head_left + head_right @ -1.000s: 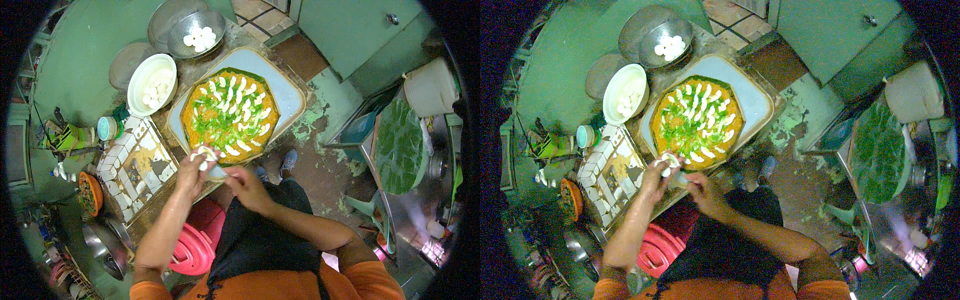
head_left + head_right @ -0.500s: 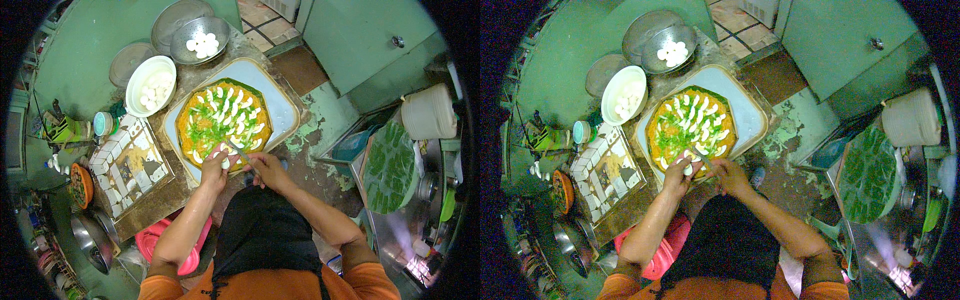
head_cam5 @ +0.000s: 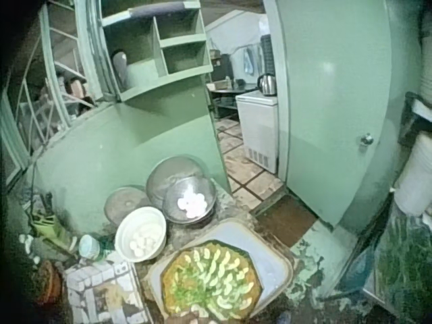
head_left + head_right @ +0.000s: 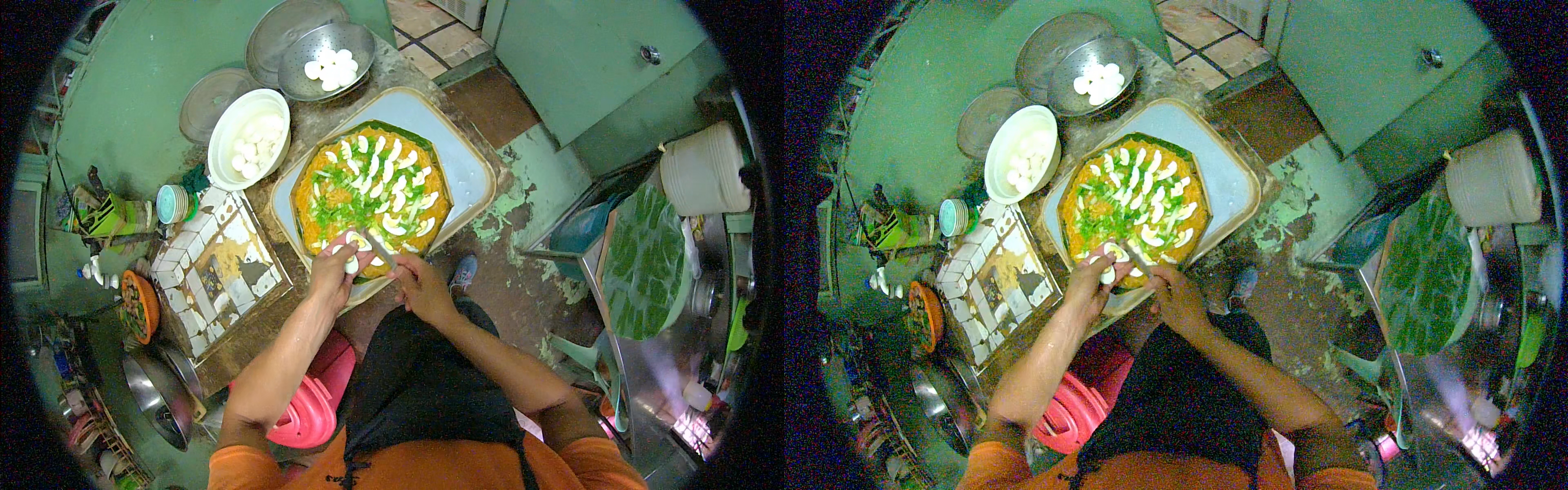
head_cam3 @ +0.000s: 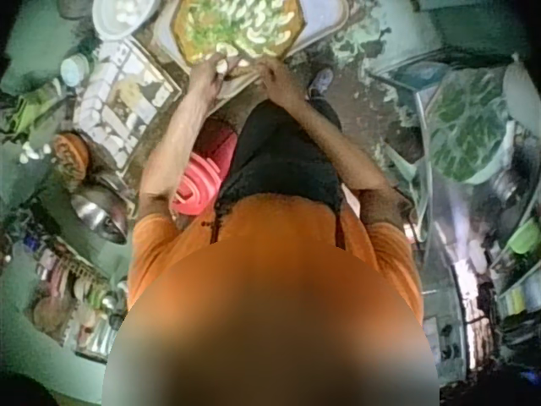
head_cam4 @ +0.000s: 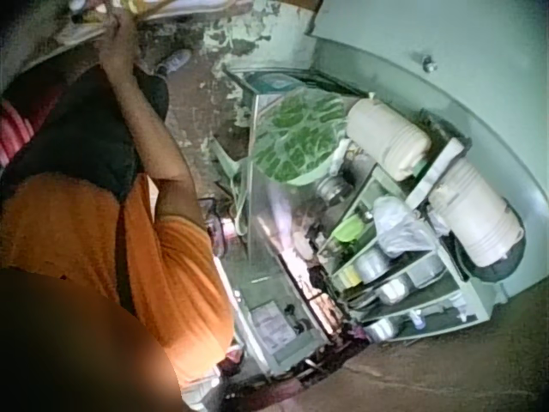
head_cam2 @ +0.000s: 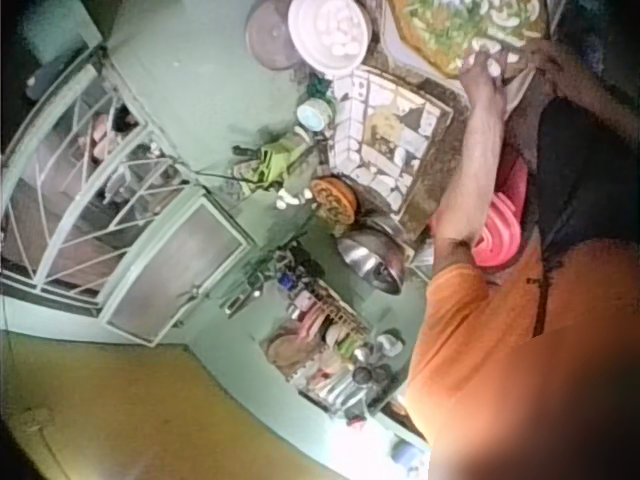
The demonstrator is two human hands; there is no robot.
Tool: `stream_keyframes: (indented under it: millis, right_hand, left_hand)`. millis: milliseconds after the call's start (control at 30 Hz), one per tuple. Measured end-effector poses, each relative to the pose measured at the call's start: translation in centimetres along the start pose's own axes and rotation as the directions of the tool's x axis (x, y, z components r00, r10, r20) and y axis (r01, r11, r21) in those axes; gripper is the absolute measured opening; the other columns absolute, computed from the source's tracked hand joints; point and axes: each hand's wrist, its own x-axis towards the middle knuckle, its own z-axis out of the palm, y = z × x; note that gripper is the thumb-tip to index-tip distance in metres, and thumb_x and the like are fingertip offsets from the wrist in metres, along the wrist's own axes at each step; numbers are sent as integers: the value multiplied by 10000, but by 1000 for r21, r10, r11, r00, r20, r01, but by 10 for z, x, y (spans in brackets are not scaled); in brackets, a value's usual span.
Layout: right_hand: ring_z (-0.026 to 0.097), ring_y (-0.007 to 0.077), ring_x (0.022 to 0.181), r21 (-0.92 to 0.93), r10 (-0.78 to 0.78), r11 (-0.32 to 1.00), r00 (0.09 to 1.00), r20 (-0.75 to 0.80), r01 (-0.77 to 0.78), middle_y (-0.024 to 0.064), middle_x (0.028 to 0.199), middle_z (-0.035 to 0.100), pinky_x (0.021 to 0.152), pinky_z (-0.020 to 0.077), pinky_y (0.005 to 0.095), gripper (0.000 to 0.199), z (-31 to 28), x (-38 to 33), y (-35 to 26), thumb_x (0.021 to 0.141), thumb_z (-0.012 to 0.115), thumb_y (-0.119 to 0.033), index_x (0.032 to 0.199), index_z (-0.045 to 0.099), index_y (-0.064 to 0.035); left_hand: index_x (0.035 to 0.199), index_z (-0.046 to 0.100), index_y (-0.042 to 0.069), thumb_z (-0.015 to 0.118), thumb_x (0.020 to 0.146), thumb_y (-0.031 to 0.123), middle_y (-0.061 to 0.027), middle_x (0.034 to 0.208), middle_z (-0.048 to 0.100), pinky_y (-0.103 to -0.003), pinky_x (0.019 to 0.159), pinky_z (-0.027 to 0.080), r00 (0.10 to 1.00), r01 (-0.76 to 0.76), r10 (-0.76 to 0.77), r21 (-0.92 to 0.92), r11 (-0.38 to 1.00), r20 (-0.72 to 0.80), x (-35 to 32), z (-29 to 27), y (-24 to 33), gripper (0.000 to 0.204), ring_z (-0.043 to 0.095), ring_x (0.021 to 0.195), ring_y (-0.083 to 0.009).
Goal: The person blanches green vegetables in boiling water, then places them on a large yellow food base. They wash their hands and proceed to cut and arrange white oval pieces in a decorative pattern on top of the yellow base. The finished tray is handed to another person.
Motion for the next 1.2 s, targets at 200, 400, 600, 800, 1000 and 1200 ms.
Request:
stream_keyframes:
  millis: [200,400,600,800,1000,1200]
  right_hand:
    - [523,84,533,241,42,969,997,61,-55,53,845,616,423,407,225,293,12,-14,-8,944,536,-187,1184,529,-19]
    - [550,128,581,-53,-207,978,975,-85,203,91,914,642,571,493,282,276,37,-20,25,905,584,-158,1135,560,-6]
    - [530,82,605,310,63,950,997,-38,-48,59,913,624,481,424,207,296,57,-7,12,950,515,-140,1222,492,-25]
    - [527,81,619,506,25,861,998,61,-53,57,927,622,487,413,202,287,68,-23,-7,960,501,-137,1225,482,-28]
    - [514,68,683,438,102,894,995,0,-92,31,959,598,547,410,196,287,85,-19,10,949,542,-149,1215,500,-49]
    - [524,98,643,747,227,642,973,28,-171,44,958,600,529,417,206,319,101,-1,-8,955,522,-149,1249,445,-49]
  left_hand:
    - [1204,516,-64,529,908,-1,-172,1066,622,-330,782,599,999,-9,5,84,996,45,8,0,8,303,666,888,-253]
    - [1202,508,-59,540,902,32,-195,1101,618,-326,812,585,990,89,-100,115,989,94,1,-22,16,315,665,943,-280]
    - [1209,500,-65,530,906,26,-188,1046,634,-332,807,586,996,65,-78,224,972,49,9,-23,31,317,666,936,-271]
    - [1194,493,-100,508,909,-16,-187,1063,616,-348,823,583,992,12,-44,269,963,114,6,-16,40,297,651,965,-277]
    - [1151,512,-100,519,909,-4,-181,1015,629,-319,776,595,985,148,-167,273,951,48,2,-31,55,261,671,897,-280]
    - [1156,524,-72,528,913,17,-162,996,631,-313,749,594,998,44,-54,358,933,17,18,-36,50,259,670,882,-244]
